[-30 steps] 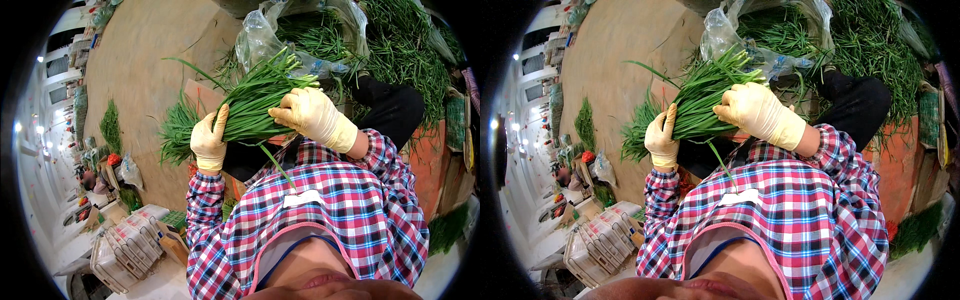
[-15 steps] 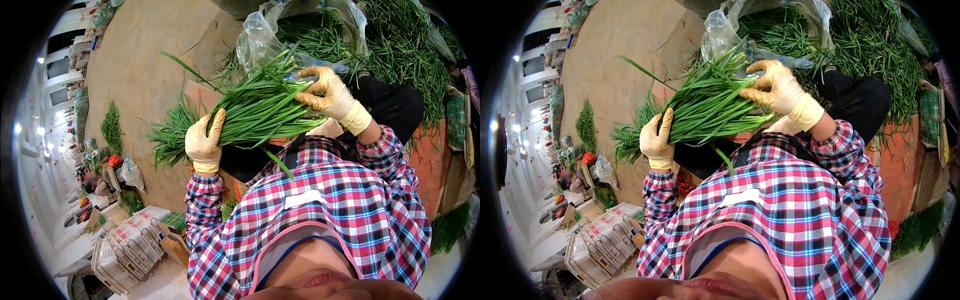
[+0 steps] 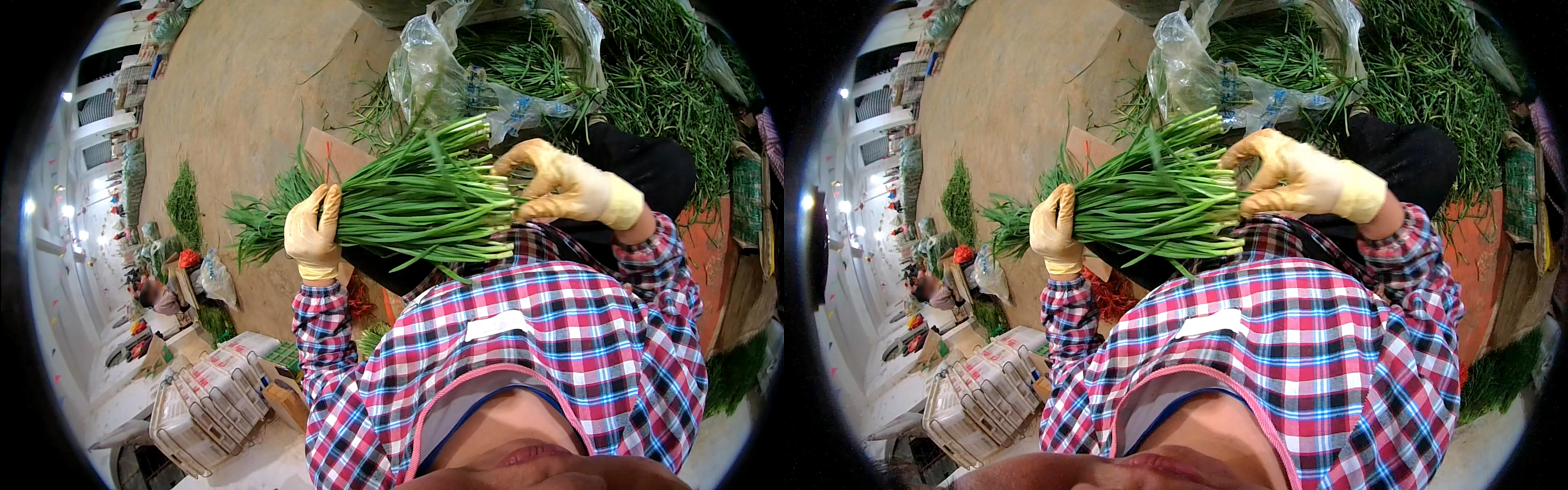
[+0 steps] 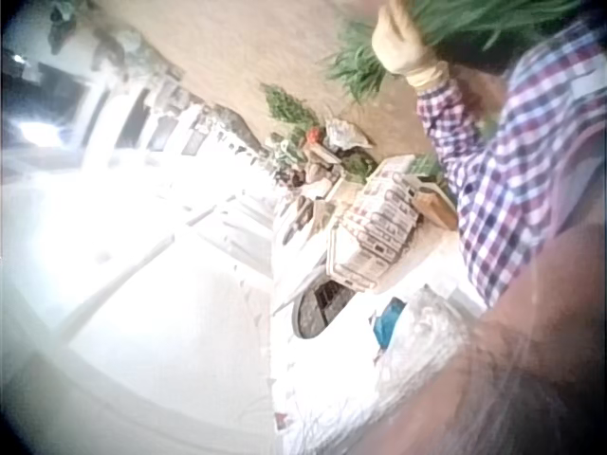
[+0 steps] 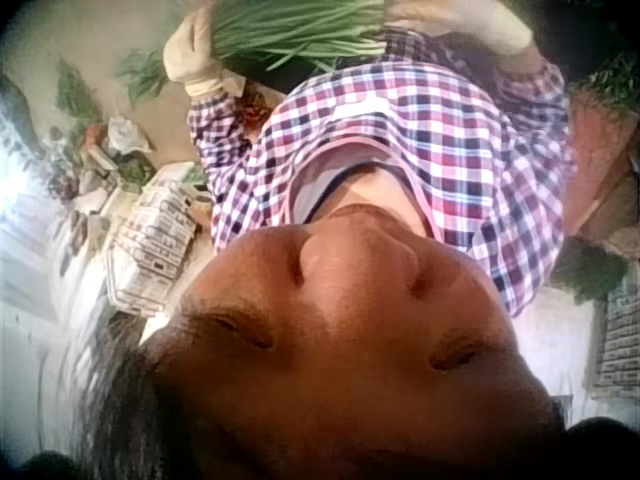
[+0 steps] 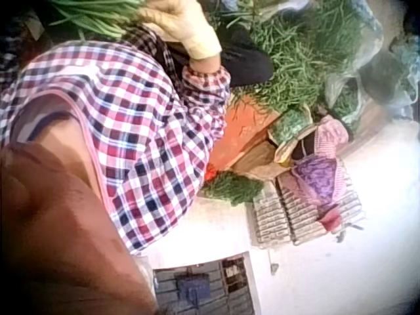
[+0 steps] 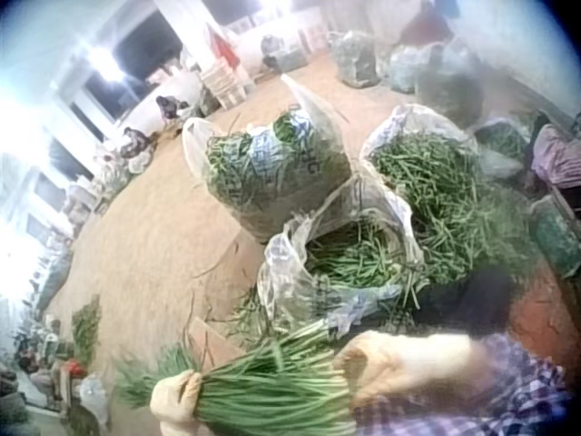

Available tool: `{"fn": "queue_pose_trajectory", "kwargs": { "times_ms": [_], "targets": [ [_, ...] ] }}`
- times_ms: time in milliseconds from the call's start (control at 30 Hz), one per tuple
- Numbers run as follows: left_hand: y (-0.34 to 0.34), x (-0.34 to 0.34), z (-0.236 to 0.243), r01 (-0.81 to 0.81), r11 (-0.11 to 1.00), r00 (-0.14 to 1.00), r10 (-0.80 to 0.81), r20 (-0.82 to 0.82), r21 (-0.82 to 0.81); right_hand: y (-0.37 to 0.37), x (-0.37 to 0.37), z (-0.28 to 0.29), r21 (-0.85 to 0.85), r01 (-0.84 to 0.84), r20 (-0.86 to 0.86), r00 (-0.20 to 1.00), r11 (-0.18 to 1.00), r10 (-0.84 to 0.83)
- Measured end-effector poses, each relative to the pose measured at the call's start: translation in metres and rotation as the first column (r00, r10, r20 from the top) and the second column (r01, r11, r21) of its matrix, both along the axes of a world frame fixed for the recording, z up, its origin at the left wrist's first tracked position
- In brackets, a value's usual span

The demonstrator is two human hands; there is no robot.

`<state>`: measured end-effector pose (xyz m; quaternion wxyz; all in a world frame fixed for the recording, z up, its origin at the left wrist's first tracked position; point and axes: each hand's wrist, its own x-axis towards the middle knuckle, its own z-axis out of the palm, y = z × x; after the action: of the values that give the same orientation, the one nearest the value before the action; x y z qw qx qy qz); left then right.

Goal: The person sorts green chives by hand while seated on the floor, gathering them into a bundle and placing it onto a stack.

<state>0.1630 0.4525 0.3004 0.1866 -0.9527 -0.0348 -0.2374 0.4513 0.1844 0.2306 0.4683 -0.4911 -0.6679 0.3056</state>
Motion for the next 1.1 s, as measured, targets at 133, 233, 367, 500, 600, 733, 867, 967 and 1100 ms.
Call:
{"fn": "queue_pose_trajectory", "kwargs": {
  "times_ms": [133, 233, 367, 500, 600, 733, 867, 967, 1100],
  "targets": [
    [0.007, -0.019, 0.001, -0.070, 0.996, 0.996, 0.066, 0.064, 0.058, -0.035, 0.060, 0.008, -0.195, -0.045, -0.014, 0.999, 0.980, 0.043],
    [0.010, -0.016, 0.007, -0.090, 0.990, 0.994, 0.082, 0.078, 0.108, -0.055, 0.101, -0.031, -0.367, 0.663, 0.664, 0.678, 0.652, -0.315],
    [0.003, -0.014, 0.011, -0.070, 0.989, 0.997, 0.065, 0.050, 0.128, 0.004, 0.049, -0.014, -0.172, 0.500, 0.191, 0.862, 0.849, -0.469],
    [-0.001, 0.008, 0.015, -0.003, 0.996, 0.999, 0.000, 0.034, 0.094, 0.062, -0.021, -0.010, -0.037, 0.322, -0.174, 0.930, 0.946, -0.324],
    [-0.003, 0.003, 0.020, -0.024, 0.993, 0.998, 0.018, 0.053, 0.112, 0.053, -0.007, -0.015, -0.216, 0.293, -0.418, 0.834, 0.932, -0.359],
    [0.002, -0.003, 0.024, -0.050, 0.991, 0.998, 0.046, 0.039, 0.120, 0.047, 0.036, -0.063, -0.262, 0.594, -0.373, 0.664, 0.760, -0.648],
    [0.001, 0.009, 0.029, -0.012, 0.994, 1.000, 0.011, 0.013, 0.105, 0.045, 0.016, -0.039, -0.437, 0.436, -0.285, 0.763, 0.787, -0.581],
    [0.001, 0.018, 0.039, -0.015, 0.992, 1.000, 0.018, -0.019, 0.127, 0.046, -0.006, -0.024, -0.445, 0.042, -0.660, 0.660, 0.895, -0.359],
    [0.000, 0.029, 0.052, 0.009, 0.984, 0.996, 0.008, -0.094, 0.179, 0.042, -0.007, -0.047, -0.465, 0.135, -0.540, 0.740, 0.875, -0.401]
  ]
}}
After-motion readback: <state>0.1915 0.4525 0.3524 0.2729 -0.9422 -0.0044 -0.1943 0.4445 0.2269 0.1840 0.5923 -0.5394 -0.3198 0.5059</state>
